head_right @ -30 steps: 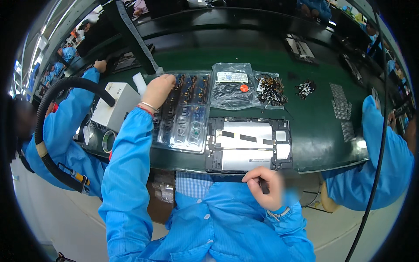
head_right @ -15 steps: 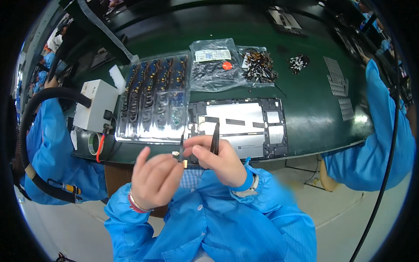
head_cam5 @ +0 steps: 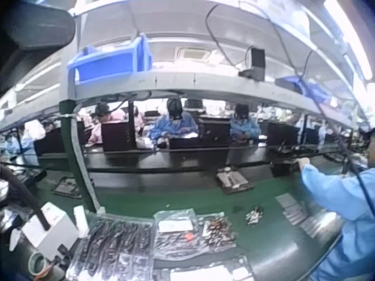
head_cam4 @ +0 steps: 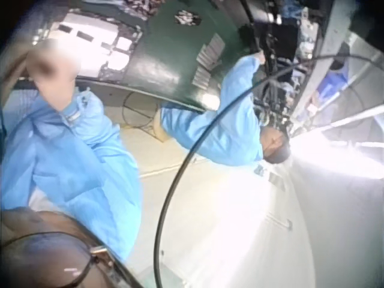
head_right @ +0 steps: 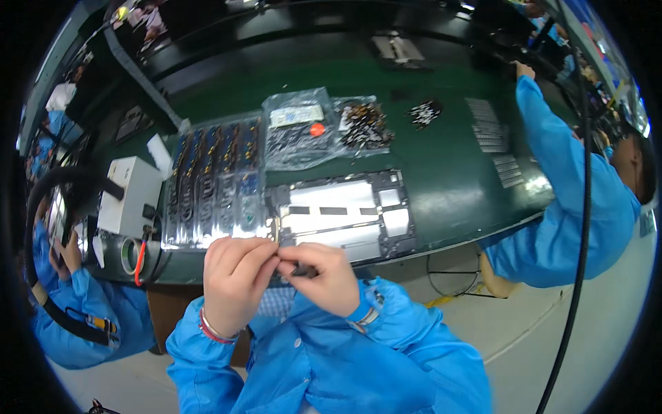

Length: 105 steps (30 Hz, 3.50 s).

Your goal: The worker is assembling internal ribbon cables and components onto the back of a tablet screen at an assembly line.

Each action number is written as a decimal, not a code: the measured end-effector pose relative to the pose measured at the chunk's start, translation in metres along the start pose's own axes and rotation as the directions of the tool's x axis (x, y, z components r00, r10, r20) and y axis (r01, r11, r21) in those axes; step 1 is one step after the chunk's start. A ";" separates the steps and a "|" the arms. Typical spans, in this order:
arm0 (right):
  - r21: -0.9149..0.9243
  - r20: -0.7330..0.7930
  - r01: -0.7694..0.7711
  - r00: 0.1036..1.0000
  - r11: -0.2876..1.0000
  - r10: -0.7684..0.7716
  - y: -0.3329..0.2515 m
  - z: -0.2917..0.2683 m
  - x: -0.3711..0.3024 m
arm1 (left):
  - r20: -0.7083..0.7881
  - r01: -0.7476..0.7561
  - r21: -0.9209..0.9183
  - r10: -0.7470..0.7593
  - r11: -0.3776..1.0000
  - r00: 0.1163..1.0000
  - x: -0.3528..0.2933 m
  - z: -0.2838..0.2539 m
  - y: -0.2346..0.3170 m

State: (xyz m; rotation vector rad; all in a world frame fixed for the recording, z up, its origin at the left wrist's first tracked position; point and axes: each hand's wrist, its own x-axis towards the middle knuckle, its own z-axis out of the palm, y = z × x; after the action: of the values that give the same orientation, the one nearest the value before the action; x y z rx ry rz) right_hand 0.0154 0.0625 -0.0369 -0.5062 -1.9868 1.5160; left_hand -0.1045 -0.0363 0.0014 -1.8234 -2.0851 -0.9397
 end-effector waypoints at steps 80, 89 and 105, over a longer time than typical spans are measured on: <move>0.430 -0.136 0.075 0.991 0.899 -0.018 0.015 0.041 -0.021 | -0.283 0.379 -0.397 -0.504 0.836 0.816 -0.048 0.020 0.021; 0.173 -0.106 0.127 0.988 0.977 -0.110 0.010 0.034 -0.021 | -0.280 0.364 -0.398 -0.489 0.842 0.826 -0.049 0.025 0.016; 0.164 -0.111 0.223 0.972 0.961 -0.207 0.014 -0.001 -0.016 | -0.031 0.168 0.478 -0.174 0.862 0.984 -0.014 0.023 -0.099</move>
State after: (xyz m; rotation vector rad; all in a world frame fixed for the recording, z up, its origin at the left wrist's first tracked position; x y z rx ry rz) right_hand 0.0278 0.0574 -0.0532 -0.2718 -1.7558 1.4852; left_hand -0.1898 -0.0364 -0.0558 -1.4090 -2.2585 -0.3822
